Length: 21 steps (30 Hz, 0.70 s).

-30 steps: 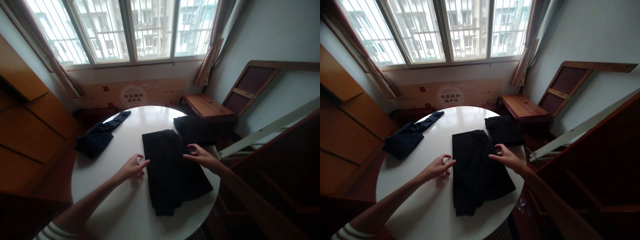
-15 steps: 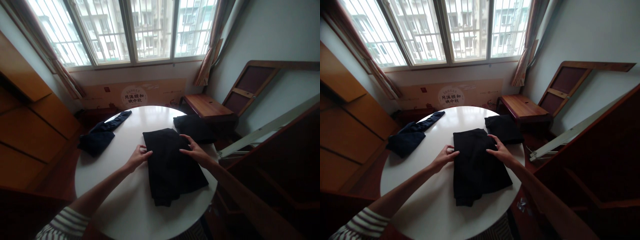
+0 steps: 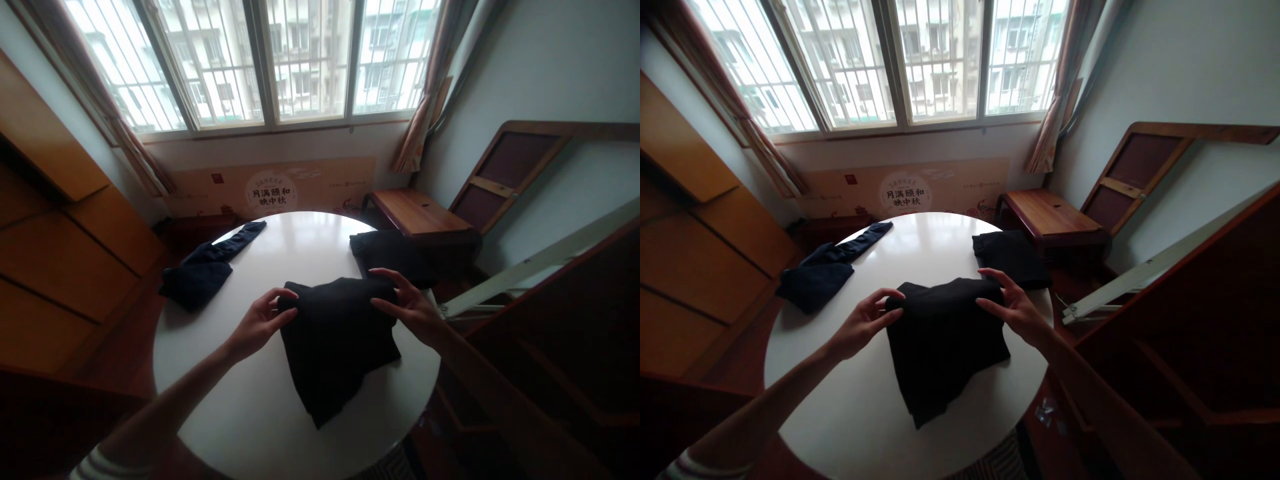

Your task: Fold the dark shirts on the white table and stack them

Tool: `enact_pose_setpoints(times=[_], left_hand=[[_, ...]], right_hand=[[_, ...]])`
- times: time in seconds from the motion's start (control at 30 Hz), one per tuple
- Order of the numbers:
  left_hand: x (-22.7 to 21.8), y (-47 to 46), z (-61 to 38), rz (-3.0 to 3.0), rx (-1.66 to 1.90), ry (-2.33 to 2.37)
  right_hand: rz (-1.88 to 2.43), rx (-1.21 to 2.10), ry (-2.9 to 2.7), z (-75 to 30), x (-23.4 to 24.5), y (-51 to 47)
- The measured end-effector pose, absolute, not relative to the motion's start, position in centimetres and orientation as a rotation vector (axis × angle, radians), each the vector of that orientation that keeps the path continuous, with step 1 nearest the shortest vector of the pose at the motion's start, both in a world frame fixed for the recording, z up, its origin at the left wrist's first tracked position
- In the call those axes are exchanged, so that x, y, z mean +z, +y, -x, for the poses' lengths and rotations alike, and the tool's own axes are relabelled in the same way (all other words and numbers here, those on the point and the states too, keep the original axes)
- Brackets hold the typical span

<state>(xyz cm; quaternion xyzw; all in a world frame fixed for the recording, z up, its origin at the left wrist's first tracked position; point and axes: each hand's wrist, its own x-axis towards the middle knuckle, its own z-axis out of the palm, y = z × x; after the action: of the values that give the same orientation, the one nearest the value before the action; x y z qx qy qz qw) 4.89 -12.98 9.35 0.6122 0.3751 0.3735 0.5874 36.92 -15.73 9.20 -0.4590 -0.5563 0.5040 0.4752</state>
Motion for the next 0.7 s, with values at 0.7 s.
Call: enact_pose_setpoints(times=[0.7], left_hand=[[13.2,-12.0,-1.3,-1.755,0.852,1.019]], right_hand=[[1.06,1.054,-1.413,-33.5,11.7,-13.0]])
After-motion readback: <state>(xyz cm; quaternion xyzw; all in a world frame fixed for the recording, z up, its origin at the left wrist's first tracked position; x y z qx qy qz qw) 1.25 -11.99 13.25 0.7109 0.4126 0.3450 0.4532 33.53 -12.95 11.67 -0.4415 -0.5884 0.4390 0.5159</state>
